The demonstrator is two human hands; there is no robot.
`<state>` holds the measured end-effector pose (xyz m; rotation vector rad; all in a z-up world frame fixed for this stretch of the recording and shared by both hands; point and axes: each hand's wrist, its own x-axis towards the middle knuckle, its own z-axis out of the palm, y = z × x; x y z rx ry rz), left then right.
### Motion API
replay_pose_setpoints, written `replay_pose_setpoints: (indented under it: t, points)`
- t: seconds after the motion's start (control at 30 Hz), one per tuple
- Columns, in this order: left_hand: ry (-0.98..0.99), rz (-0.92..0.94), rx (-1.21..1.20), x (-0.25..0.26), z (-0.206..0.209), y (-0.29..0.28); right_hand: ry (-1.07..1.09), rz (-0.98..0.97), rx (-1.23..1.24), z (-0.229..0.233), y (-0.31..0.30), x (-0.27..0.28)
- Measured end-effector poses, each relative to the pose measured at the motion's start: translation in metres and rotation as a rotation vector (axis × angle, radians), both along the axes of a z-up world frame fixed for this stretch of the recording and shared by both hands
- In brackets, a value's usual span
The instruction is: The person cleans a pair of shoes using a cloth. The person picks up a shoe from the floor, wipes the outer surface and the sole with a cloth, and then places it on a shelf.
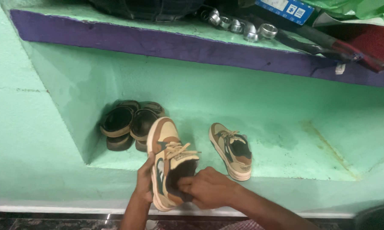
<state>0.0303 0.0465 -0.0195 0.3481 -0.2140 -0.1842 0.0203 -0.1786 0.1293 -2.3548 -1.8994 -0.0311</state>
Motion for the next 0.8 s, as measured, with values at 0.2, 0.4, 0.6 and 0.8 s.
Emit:
replay_pose_setpoints:
  t: [0.2,0.4,0.6,0.8]
  points:
    - [0.194,0.393,0.587,-0.002,0.041,-0.01,-0.037,-0.192,-0.085,0.001,-0.002,0.018]
    - [-0.223,0.988,1.368,-0.011,0.044,-0.026,0.131,-0.401,0.061,-0.006,0.005,0.03]
    - [-0.447,1.177,1.677,-0.029,0.058,-0.035,0.249,-0.899,0.62,-0.018,-0.026,0.046]
    - [-0.38,0.921,1.362,-0.011,0.035,-0.024,0.613,-1.101,0.648,-0.045,-0.058,0.074]
